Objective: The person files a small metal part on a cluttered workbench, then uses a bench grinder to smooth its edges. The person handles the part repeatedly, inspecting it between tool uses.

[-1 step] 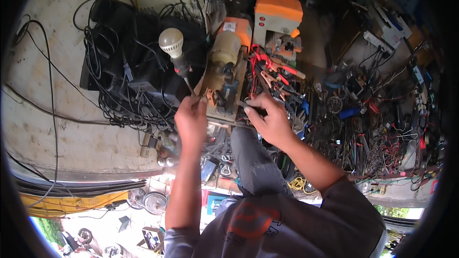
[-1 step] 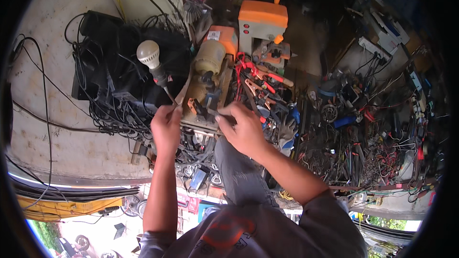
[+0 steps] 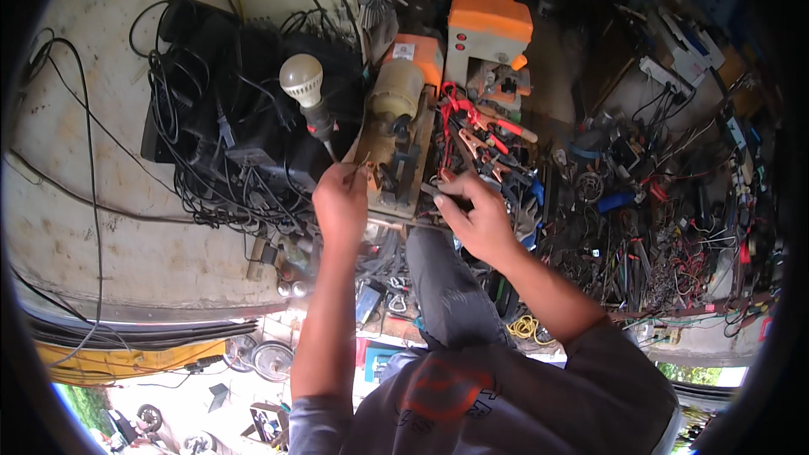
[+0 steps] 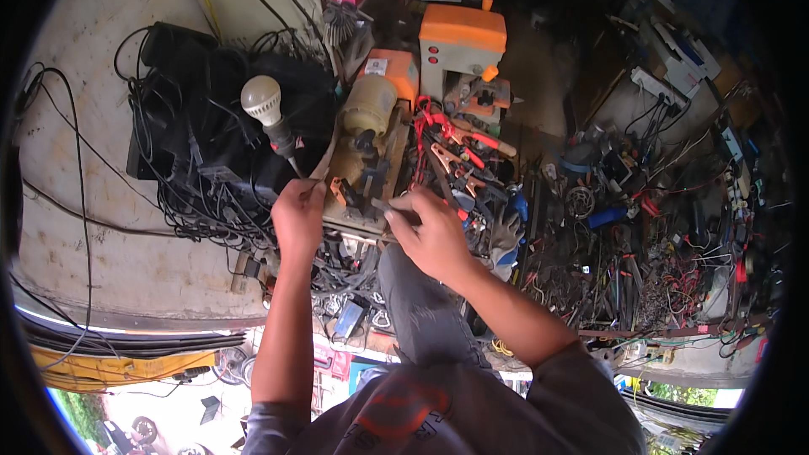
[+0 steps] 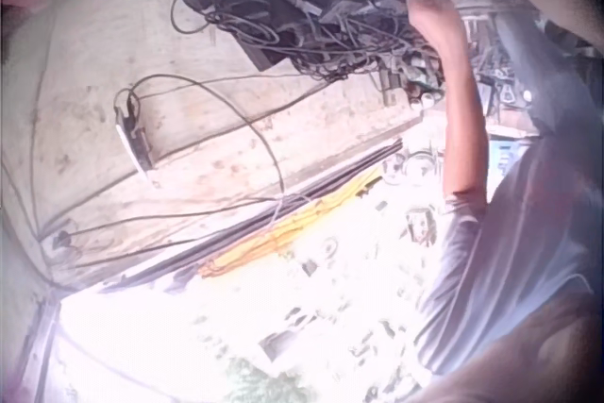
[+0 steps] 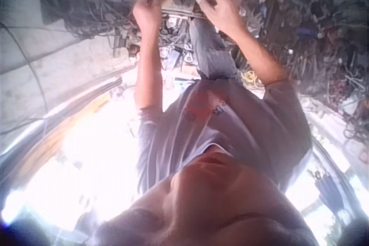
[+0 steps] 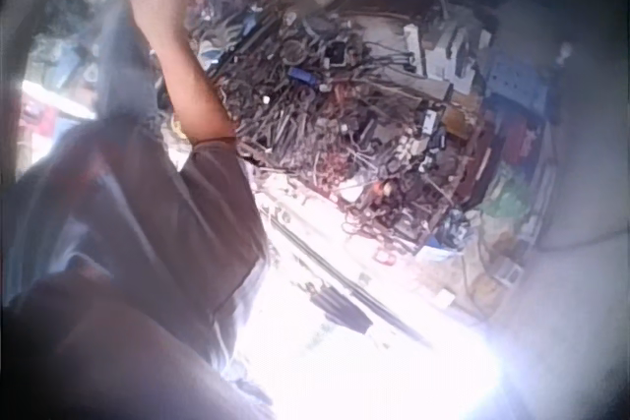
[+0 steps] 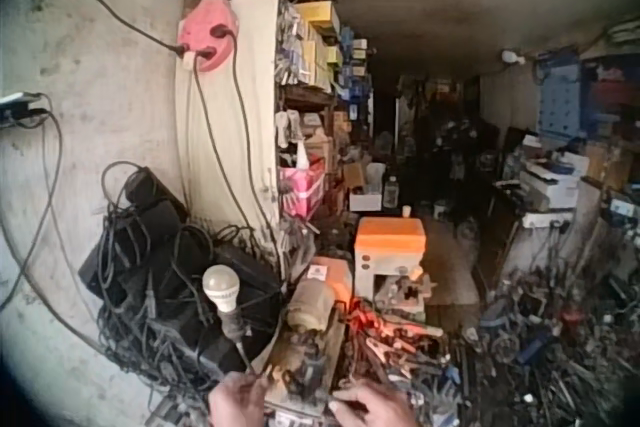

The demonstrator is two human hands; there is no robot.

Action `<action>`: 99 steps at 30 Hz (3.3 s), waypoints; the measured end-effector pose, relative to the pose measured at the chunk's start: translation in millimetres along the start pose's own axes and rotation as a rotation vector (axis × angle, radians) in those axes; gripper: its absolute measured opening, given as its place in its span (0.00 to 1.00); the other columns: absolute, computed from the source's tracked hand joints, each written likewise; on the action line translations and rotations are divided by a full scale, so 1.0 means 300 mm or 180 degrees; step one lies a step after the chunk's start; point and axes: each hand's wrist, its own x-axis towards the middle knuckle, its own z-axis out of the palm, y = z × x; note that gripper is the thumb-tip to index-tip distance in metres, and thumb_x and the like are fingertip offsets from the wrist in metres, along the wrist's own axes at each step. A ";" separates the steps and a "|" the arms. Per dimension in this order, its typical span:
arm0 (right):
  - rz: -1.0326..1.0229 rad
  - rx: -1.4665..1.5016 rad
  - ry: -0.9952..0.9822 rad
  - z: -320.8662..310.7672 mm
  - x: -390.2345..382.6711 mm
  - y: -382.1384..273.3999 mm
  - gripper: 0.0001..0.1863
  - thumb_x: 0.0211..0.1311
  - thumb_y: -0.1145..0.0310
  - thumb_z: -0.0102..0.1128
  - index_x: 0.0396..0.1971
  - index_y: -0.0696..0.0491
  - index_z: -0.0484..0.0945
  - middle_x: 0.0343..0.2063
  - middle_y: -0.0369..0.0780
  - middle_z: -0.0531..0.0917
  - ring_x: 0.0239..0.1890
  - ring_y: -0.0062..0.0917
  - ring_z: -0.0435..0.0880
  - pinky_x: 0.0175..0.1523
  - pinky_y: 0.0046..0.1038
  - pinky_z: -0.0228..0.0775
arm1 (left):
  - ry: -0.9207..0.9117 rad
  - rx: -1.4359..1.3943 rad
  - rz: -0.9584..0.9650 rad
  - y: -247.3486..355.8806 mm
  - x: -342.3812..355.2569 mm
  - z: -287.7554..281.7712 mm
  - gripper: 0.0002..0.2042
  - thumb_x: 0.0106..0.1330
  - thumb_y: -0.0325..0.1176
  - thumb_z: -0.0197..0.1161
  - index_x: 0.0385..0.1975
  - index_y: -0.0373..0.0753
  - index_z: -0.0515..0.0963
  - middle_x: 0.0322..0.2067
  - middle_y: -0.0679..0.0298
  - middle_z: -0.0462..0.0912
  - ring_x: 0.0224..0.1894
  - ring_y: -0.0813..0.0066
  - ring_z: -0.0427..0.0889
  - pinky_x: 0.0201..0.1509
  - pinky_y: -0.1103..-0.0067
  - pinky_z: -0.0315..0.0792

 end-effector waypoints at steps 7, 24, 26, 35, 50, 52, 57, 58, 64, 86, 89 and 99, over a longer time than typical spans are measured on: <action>0.1387 0.0224 0.0415 -0.068 -0.204 0.123 0.07 0.60 0.72 0.64 0.35 0.58 0.78 0.26 0.39 0.81 0.27 0.19 0.79 0.33 0.23 0.70 | -0.0204 0.0790 -0.0094 -0.167 0.229 0.216 0.11 0.54 0.36 0.66 0.29 0.32 0.82 0.25 0.48 0.82 0.32 0.54 0.84 0.39 0.70 0.75; 0.1914 0.0464 0.0462 -0.088 -0.326 0.214 0.06 0.62 0.73 0.63 0.35 0.59 0.77 0.22 0.30 0.76 0.24 0.09 0.70 0.29 0.17 0.63 | -0.0577 -0.0598 -0.1178 -0.286 0.353 0.346 0.06 0.55 0.27 0.64 0.26 0.29 0.80 0.21 0.62 0.81 0.23 0.76 0.78 0.29 0.79 0.70; 0.1887 0.0341 0.0455 -0.080 -0.326 0.210 0.07 0.62 0.73 0.64 0.35 0.59 0.77 0.22 0.30 0.77 0.25 0.10 0.70 0.29 0.17 0.63 | -0.0565 -0.0752 -0.1133 -0.287 0.351 0.345 0.07 0.55 0.28 0.64 0.26 0.29 0.80 0.21 0.62 0.81 0.23 0.77 0.78 0.29 0.80 0.70; 0.1976 0.0399 0.0346 -0.071 -0.332 0.197 0.09 0.59 0.70 0.65 0.35 0.59 0.78 0.29 0.42 0.82 0.29 0.24 0.83 0.34 0.25 0.73 | -0.0617 -0.0994 -0.1019 -0.310 0.362 0.350 0.07 0.56 0.28 0.64 0.26 0.28 0.79 0.22 0.60 0.82 0.23 0.74 0.80 0.28 0.80 0.71; 0.1675 0.0113 0.0150 -0.070 -0.335 0.177 0.08 0.61 0.71 0.64 0.36 0.59 0.78 0.24 0.37 0.81 0.24 0.15 0.77 0.29 0.22 0.70 | -0.0463 -0.1082 -0.1188 -0.328 0.363 0.359 0.05 0.55 0.26 0.61 0.25 0.28 0.78 0.20 0.63 0.80 0.22 0.77 0.77 0.28 0.81 0.69; 0.1702 0.0081 0.0111 -0.070 -0.342 0.187 0.08 0.61 0.71 0.64 0.36 0.59 0.78 0.24 0.37 0.81 0.24 0.15 0.77 0.30 0.22 0.70 | -0.0383 -0.1114 -0.1170 -0.339 0.362 0.364 0.06 0.56 0.26 0.63 0.26 0.28 0.79 0.22 0.62 0.81 0.23 0.75 0.79 0.28 0.81 0.71; 0.1677 0.0200 0.0052 -0.053 -0.350 0.195 0.10 0.62 0.71 0.63 0.38 0.60 0.77 0.25 0.37 0.82 0.26 0.16 0.79 0.32 0.22 0.71 | -0.0290 -0.1363 -0.1196 -0.344 0.370 0.366 0.07 0.58 0.27 0.63 0.27 0.28 0.79 0.23 0.61 0.81 0.24 0.75 0.80 0.29 0.82 0.72; 0.1699 0.0316 0.0065 -0.051 -0.344 0.188 0.10 0.62 0.71 0.63 0.39 0.59 0.76 0.25 0.36 0.81 0.25 0.15 0.78 0.31 0.22 0.70 | -0.0298 -0.1433 -0.1214 -0.327 0.364 0.356 0.07 0.58 0.27 0.63 0.27 0.28 0.78 0.24 0.61 0.82 0.25 0.75 0.80 0.30 0.82 0.72; 0.2233 0.1458 0.0167 -0.069 -0.231 0.082 0.13 0.64 0.58 0.62 0.30 0.53 0.75 0.24 0.32 0.76 0.22 0.13 0.68 0.26 0.21 0.62 | -0.0049 -0.0591 0.0407 -0.070 0.085 0.147 0.06 0.62 0.27 0.64 0.30 0.31 0.77 0.26 0.63 0.81 0.30 0.75 0.79 0.37 0.80 0.72; 0.0674 0.1600 -0.1408 -0.010 -0.204 -0.325 0.13 0.67 0.64 0.56 0.44 0.58 0.76 0.27 0.41 0.81 0.29 0.25 0.79 0.36 0.28 0.71 | -0.0754 -0.2221 -0.0996 0.201 -0.676 -0.297 0.14 0.74 0.35 0.50 0.27 0.33 0.72 0.18 0.70 0.68 0.19 0.86 0.59 0.23 0.84 0.53; 0.0212 0.0734 -0.1502 -0.039 -0.229 -0.371 0.10 0.69 0.65 0.51 0.38 0.58 0.74 0.27 0.47 0.79 0.31 0.42 0.81 0.36 0.34 0.72 | -0.0524 -0.2259 -0.0857 0.217 -0.696 -0.293 0.14 0.75 0.35 0.49 0.25 0.36 0.69 0.18 0.71 0.66 0.19 0.87 0.56 0.22 0.84 0.50; -0.0691 0.0659 -0.1073 0.020 -0.329 -0.361 0.09 0.60 0.73 0.61 0.38 0.61 0.75 0.28 0.45 0.76 0.29 0.40 0.80 0.31 0.34 0.73 | -0.0339 -0.1925 -0.0636 0.218 -0.716 -0.298 0.18 0.76 0.41 0.48 0.24 0.36 0.69 0.20 0.72 0.67 0.24 0.86 0.60 0.28 0.85 0.57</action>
